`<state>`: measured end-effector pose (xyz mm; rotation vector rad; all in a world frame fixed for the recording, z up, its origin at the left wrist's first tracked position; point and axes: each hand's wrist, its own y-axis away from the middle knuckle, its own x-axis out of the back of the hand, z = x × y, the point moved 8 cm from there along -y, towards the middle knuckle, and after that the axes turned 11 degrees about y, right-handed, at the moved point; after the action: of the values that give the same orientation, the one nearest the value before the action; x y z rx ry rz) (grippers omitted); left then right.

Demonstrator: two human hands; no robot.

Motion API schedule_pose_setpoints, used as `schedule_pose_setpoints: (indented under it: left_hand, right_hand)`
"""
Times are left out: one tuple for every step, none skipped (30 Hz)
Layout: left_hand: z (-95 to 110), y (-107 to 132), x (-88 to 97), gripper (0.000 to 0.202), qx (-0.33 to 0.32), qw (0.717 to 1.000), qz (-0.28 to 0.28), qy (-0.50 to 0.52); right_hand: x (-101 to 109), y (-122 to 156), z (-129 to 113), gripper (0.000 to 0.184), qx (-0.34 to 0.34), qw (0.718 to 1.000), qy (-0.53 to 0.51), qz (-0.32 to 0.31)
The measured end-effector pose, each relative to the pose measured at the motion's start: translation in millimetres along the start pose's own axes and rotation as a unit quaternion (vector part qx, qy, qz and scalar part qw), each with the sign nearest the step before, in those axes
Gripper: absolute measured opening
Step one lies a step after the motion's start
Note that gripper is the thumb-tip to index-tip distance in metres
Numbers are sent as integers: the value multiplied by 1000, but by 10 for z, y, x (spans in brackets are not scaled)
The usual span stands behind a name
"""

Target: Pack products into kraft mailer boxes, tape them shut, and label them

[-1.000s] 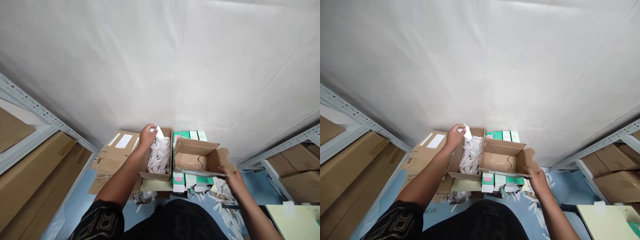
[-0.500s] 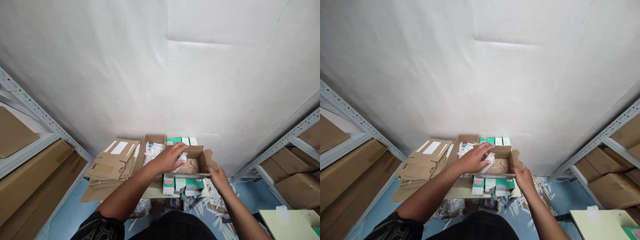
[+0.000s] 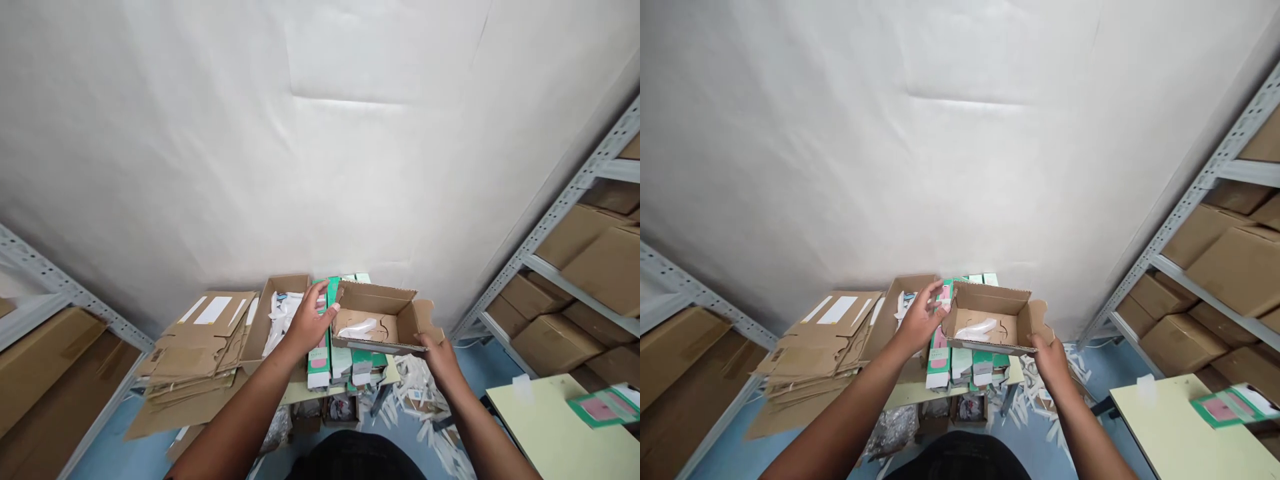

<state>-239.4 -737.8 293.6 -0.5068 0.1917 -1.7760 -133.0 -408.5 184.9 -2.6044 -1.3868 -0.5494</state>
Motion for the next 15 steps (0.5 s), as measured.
schedule_pose_setpoints:
  left_hand:
    - [-93, 23, -79, 60, 30, 999, -18, 32]
    - [-166, 48, -165, 61, 53, 996, -40, 59]
    - [-216, 72, -247, 62, 67, 993, -62, 78]
    - [-246, 91, -316, 62, 74, 990, -81, 89]
    - [-265, 103, -369, 63, 78, 988, -95, 94]
    - [-282, 108, -404, 64, 82, 987, -105, 93]
    - [-303, 104, -425, 66, 89, 986, -112, 89]
    - [-328, 93, -437, 68, 99, 985, -119, 81]
    - [-356, 75, -444, 69, 110, 983, -128, 74]
    - [-382, 51, -454, 68, 118, 980, -143, 69]
    - [-401, 21, -469, 65, 120, 977, -161, 69]
    - [-413, -13, -487, 60, 116, 974, -182, 73]
    - [-422, -51, -508, 56, 106, 970, -202, 81]
    - [-433, -88, -530, 53, 96, 966, -221, 91]
    - [-453, -123, -554, 51, 88, 963, -235, 101]
  right_hand:
    - [61, 17, 18, 34, 1, 1000, 2, 14]
    - [110, 41, 38, 34, 0, 1000, 7, 25]
    - [154, 72, 58, 35, -2, 999, 14, 39]
    - [192, 111, 73, 35, -5, 998, 22, 53]
    - [224, 158, 84, 35, -9, 997, 32, 68]
    - [250, 213, 91, 34, -13, 996, 40, 82]
    - [268, 272, 93, 33, -17, 994, 46, 95]
    - [279, 335, 90, 33, -19, 993, 49, 107]
    - [285, 401, 84, 33, -20, 992, 51, 118]
    - [284, 468, 77, 32, -21, 990, 53, 128]
    - [281, 537, 69, 32, -21, 989, 54, 139]
    - [272, 608, 64, 33, -23, 987, 54, 150]
    - [259, 681, 62, 33, -25, 985, 55, 160]
    - [245, 757, 64, 32, -30, 983, 54, 171]
    - [227, 838, 69, 32, -36, 981, 53, 181]
